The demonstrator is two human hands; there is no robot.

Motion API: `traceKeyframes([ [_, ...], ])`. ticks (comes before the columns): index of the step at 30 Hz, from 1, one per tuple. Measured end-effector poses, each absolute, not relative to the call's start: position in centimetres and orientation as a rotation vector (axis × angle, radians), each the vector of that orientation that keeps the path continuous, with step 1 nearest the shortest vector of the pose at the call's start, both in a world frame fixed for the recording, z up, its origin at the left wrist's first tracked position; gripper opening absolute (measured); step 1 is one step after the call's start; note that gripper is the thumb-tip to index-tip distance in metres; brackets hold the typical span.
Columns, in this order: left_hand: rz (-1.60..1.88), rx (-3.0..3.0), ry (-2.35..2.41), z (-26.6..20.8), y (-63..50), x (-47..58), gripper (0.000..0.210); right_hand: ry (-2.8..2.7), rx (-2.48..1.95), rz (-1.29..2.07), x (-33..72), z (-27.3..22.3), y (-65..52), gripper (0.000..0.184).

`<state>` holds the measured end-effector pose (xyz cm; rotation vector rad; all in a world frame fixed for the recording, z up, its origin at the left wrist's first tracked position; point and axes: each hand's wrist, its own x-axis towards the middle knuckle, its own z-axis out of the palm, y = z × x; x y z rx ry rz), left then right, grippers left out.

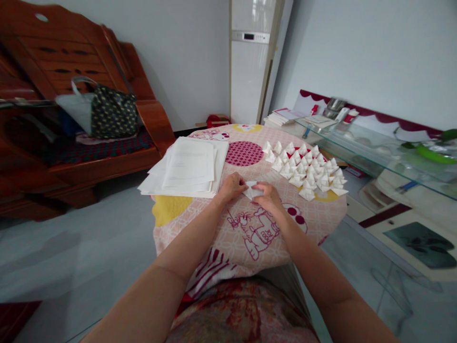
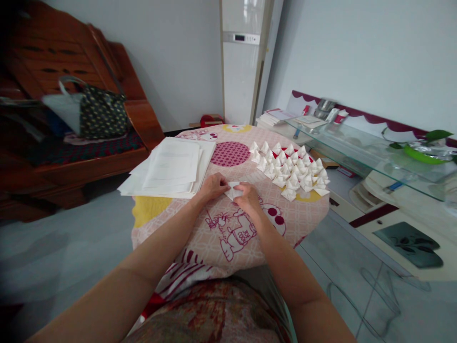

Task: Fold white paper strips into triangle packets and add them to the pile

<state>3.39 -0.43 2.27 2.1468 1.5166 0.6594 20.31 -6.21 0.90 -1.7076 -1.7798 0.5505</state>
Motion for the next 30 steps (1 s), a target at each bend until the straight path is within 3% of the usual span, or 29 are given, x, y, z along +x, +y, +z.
traceKeyframes([
  [20, 0.646, 2.188, 1.559, 1.9, -0.4, 3.8, 0.007, -2.004, -1.74, 0.436, 19.9, 1.9, -6.6, 0.035],
  [30, 0.671, 2.22, 1.369, 1.4, -0.4, 2.3, 0.039, -2.012, -1.708, 0.451, 20.1, 1.8, -6.4, 0.035],
])
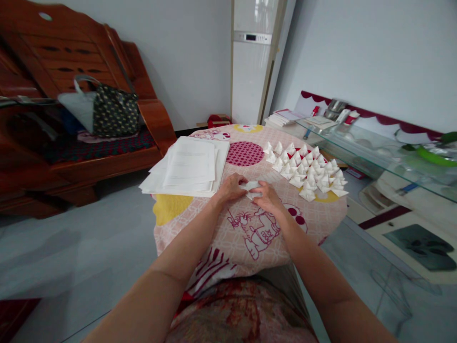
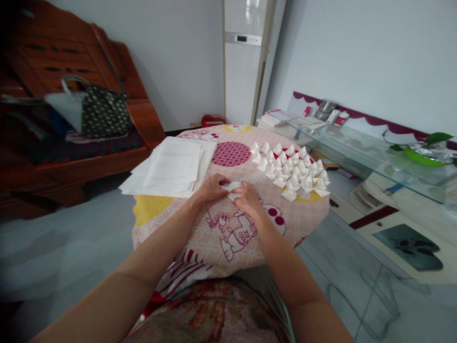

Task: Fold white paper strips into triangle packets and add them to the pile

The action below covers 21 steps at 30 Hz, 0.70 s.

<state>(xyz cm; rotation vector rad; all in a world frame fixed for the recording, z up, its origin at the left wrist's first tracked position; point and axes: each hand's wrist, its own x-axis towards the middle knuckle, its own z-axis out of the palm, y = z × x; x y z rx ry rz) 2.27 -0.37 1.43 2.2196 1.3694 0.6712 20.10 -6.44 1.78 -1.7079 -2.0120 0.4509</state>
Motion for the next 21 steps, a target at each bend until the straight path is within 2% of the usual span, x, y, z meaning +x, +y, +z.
traceKeyframes([
  [14, 0.694, 2.157, 1.284, 1.2, 0.7, 0.9, 0.056, -1.987, -1.735, 0.494, 20.1, 2.0, -6.5, 0.036],
  [21, 0.947, 2.242, 1.207, 1.8, -0.9, 1.7, 0.046, -1.987, -1.726, 0.463, 20.1, 1.5, -6.3, 0.036],
])
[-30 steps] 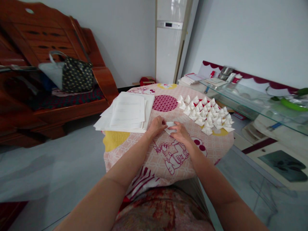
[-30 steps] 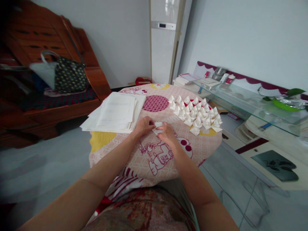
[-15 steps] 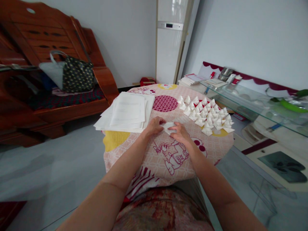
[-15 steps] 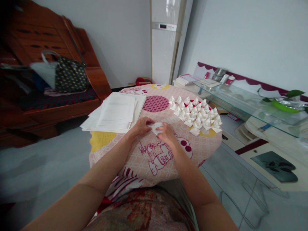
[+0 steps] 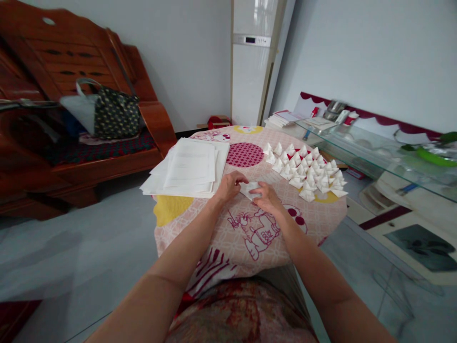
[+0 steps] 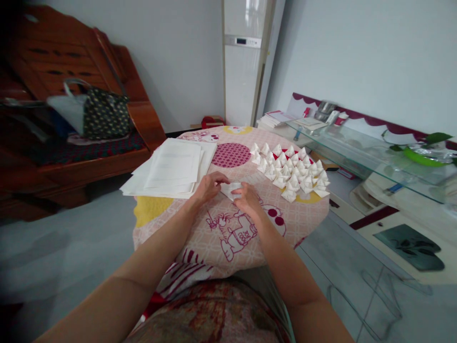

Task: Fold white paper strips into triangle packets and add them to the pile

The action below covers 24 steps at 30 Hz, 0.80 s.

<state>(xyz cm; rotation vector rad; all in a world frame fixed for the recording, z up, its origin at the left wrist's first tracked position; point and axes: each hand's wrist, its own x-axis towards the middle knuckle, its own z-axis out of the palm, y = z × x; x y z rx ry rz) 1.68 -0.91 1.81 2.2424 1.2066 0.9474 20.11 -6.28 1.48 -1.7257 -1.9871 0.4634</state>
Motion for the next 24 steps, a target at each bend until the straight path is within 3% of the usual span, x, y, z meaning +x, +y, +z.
traceKeyframes([
  [7, 0.692, 2.332, 1.162, 1.6, -1.6, 2.0, 0.025, -2.01, -1.692, 0.398, 20.4, 1.0, -6.6, 0.031],
  [17, 0.654, 2.338, 1.16, 1.4, -1.0, 1.9, 0.03, -2.343, -1.466, 0.248, 19.9, 1.7, -7.4, 0.044],
  [24, 0.681, 2.342, 1.155, 1.2, -0.9, 1.8, 0.027, -2.393, -1.43, 0.223, 19.9, 2.2, -7.4, 0.041],
])
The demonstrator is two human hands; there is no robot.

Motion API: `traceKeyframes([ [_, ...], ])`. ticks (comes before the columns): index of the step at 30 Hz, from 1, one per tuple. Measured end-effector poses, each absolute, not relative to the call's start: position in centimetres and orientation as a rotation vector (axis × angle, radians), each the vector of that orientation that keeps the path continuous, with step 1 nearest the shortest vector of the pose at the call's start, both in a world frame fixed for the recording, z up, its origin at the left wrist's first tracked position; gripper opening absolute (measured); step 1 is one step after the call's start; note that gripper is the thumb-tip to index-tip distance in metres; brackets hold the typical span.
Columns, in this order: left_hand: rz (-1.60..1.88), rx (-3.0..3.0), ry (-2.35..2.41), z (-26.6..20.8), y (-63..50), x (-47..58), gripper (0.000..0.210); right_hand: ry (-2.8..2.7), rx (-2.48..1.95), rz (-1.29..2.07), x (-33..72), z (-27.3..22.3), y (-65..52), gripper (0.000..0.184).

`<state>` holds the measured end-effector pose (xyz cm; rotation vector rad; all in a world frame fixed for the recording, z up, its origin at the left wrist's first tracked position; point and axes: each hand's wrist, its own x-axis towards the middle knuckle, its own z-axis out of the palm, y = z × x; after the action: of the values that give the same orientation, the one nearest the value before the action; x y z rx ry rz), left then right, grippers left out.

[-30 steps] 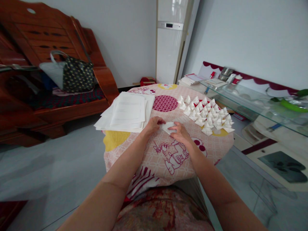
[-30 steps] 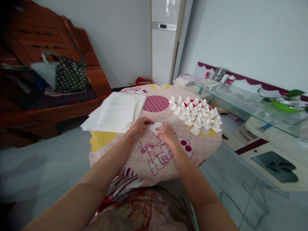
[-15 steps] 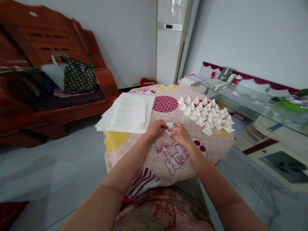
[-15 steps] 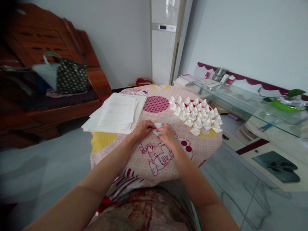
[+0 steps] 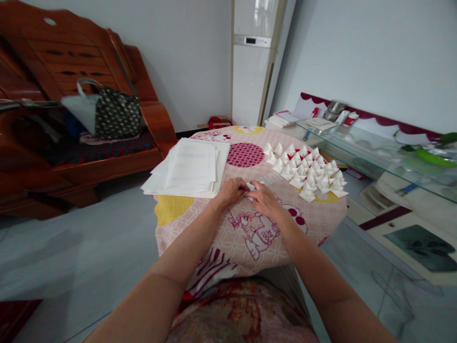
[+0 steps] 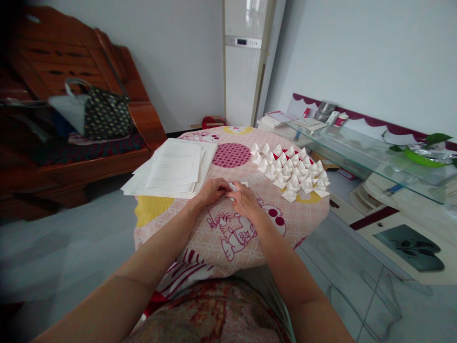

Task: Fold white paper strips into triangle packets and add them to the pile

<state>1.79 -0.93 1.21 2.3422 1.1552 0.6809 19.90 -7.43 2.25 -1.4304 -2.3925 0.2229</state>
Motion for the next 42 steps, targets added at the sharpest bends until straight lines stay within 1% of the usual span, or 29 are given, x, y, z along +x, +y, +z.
traceKeyframes([
  [7, 0.723, 2.344, 1.143, 1.0, -0.9, 1.6, 0.028, -2.36, -1.346, 0.291, 21.2, 1.3, -6.6, 0.033],
  [14, 0.706, 2.341, 1.151, 0.8, -0.7, 1.6, 0.025, -2.277, -1.233, 0.427, 22.9, 0.4, -6.0, 0.027],
  [17, 0.7, 2.344, 1.158, 0.9, -0.9, 1.7, 0.024, -2.182, -1.254, 0.394, 23.5, 0.1, -5.7, 0.025],
  [19, 0.704, 2.343, 1.171, 0.9, -1.1, 1.7, 0.022, -2.065, -1.309, 0.324, 23.8, -0.2, -5.5, 0.028],
  [23, 0.708, 2.346, 1.198, 1.1, -1.5, 1.9, 0.017, -1.953, -1.376, 0.246, 24.1, -1.0, -5.0, 0.042],
  [30, 0.723, 2.343, 1.201, 1.1, -1.8, 2.0, 0.018, -1.95, -1.309, 0.464, 24.8, -0.6, -5.2, 0.054],
  [33, 0.717, 2.349, 1.212, 1.2, -1.9, 2.0, 0.018, -2.036, -1.265, 0.467, 25.0, -0.5, -5.5, 0.059],
  [38, 0.706, 2.374, 1.245, 1.3, -2.3, 2.3, 0.017, -2.127, -1.253, 0.342, 24.8, -0.7, -5.6, 0.053],
  [42, 0.676, 2.406, 1.306, 1.6, -2.9, 2.7, 0.019, -2.144, -1.247, 0.312, 25.2, -0.4, -5.4, 0.047],
])
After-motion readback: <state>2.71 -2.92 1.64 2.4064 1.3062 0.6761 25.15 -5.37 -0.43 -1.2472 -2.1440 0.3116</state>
